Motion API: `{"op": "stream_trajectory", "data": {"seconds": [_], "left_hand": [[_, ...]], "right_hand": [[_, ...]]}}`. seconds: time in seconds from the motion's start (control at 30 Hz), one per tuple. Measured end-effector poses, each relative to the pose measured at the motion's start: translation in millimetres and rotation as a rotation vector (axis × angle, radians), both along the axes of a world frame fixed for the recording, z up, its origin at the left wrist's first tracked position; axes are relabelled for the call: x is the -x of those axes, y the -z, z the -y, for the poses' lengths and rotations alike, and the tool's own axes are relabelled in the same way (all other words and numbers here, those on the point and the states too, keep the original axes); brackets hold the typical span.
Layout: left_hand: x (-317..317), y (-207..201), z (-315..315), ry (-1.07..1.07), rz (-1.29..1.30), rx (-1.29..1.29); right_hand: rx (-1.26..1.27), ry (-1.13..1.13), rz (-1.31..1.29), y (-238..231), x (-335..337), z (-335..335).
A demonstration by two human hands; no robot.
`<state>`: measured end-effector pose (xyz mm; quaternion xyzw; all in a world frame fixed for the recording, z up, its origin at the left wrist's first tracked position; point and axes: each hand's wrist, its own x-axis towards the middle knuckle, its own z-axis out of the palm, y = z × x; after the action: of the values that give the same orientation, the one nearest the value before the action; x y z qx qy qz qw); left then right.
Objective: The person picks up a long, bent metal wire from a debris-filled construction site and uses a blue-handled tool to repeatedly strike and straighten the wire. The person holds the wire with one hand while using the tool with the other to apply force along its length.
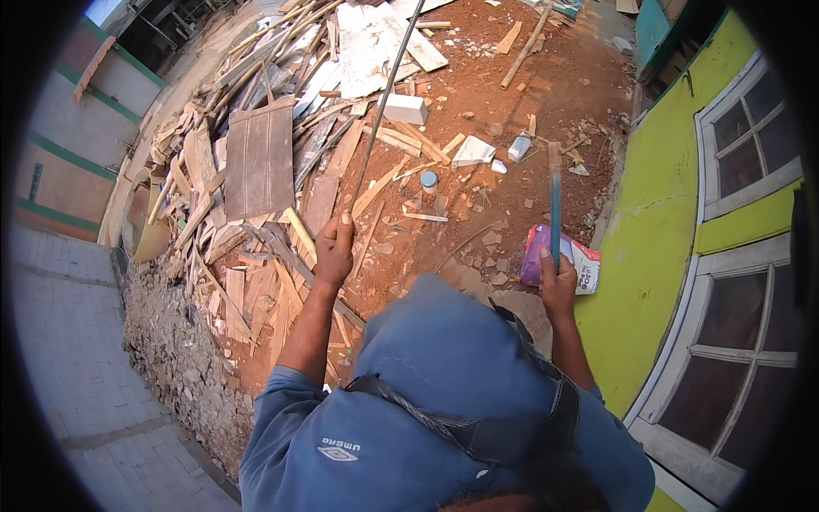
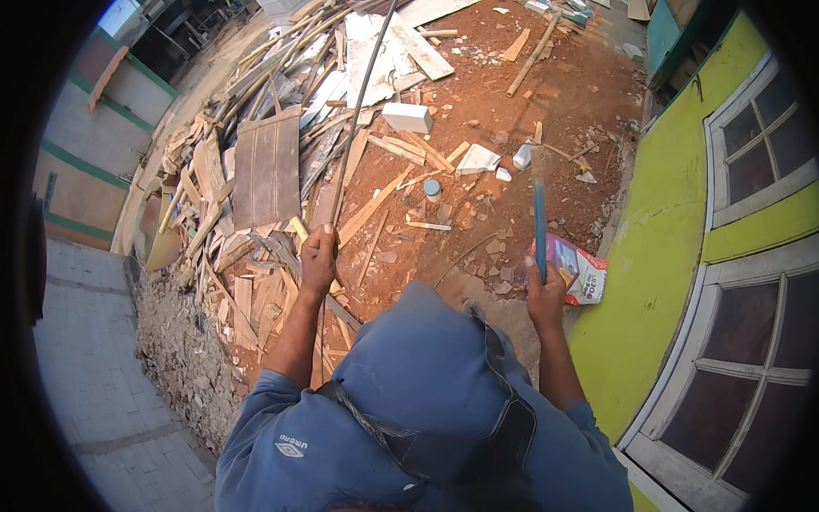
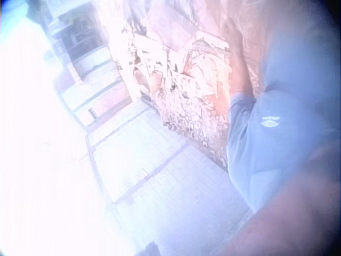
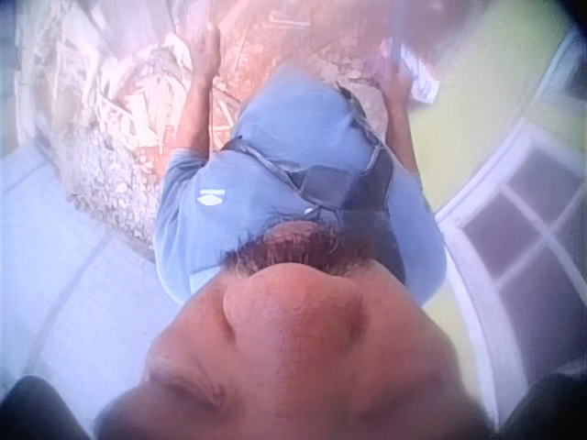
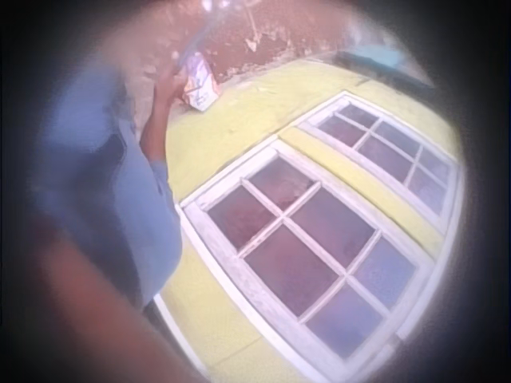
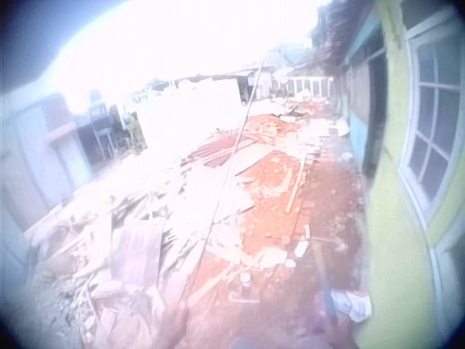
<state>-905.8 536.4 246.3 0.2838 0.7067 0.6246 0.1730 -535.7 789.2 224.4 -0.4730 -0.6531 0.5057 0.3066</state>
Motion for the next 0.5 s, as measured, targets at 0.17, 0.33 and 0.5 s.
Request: {"op": "stream_trajectory", "data": {"seconds": [0.17, 0.33, 0.5], "left_hand": [[45.3, -128.2, 2.2, -0.059, -0.009, -0.151], [61.7, -224.7, -14.4, -0.003, -0.009, -0.294], [64.1, -222.6, -29.7, 0.004, -0.007, -0.409]], "right_hand": [[0.004, -0.206, 0.042, 3.5, 12.0, 34.9], [0.201, -0.377, 0.051, 3.6, 16.6, 44.9], [0.269, -0.452, 0.110, 8.2, 29.0, 47.9]]}}
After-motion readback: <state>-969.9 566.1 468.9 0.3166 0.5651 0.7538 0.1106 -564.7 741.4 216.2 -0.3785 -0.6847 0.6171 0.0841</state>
